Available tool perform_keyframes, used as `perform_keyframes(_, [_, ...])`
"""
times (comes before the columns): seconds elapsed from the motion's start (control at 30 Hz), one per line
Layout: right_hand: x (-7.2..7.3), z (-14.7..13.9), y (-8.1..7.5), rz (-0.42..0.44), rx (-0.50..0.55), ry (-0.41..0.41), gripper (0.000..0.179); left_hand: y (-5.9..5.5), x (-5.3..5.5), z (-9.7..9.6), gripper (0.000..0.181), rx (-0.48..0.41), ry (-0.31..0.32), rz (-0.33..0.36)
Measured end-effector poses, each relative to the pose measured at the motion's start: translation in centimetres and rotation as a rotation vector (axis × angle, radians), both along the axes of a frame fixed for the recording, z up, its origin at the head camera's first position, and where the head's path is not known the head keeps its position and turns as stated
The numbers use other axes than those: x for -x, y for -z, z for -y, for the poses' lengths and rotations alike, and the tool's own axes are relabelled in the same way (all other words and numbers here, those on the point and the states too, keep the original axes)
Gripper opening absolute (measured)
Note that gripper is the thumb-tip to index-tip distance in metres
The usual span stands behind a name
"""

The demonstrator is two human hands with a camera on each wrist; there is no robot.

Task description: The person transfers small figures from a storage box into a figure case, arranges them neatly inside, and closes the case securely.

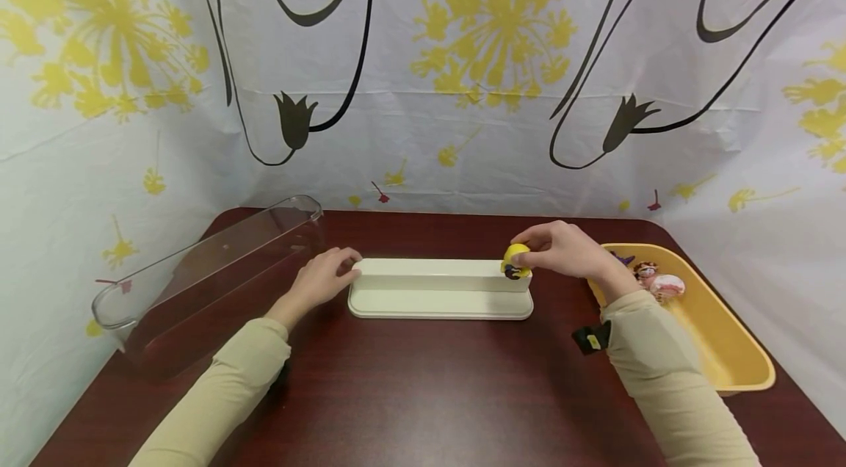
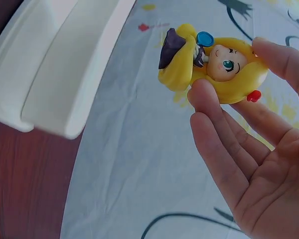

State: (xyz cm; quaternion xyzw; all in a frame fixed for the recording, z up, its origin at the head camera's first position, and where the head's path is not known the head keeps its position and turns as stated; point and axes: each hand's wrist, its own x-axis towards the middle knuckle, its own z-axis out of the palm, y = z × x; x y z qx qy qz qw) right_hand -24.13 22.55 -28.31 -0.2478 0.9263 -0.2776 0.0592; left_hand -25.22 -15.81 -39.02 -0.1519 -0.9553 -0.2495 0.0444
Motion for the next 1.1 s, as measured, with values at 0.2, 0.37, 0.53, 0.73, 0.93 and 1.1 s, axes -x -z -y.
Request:
perform_keyframes(0.2, [0.0,1.7,1.0,0.047,0.044,-0.054,0.04,0.0,0.0,-0.1,0.026,0.001,-0.001,-0.001])
perform_keyframes(0.37, [-0.2,3.3,1.7,0.071,0.065,-0.077,0.037,0.0,0.0,-0.1,0.026,-0.004,-0.006,0.006])
perform_keyframes(0.53, [-0.4,4.8,2.4,0.071,0.079,-0.104,0.033,0.0,0.1,0.0,0.026,-0.007,-0.011,0.013])
perform_keyframes(0.73, [-0.4,6.5,3.5,0.077,0.11,-0.093,0.034,-0.1,0.0,0.0,0.025,-0.01,-0.01,0.018])
perform_keyframes(0.93, [-0.4,7.9,4.5,0.096,0.132,-0.08,0.035,-0.1,0.0,0.1,0.024,-0.021,-0.01,0.021])
perform_keyframes(1.1, [-0.2,8.8,5.1,0.108,0.155,-0.082,0.034,0.0,0.1,0.1,0.024,-0.025,-0.012,0.024])
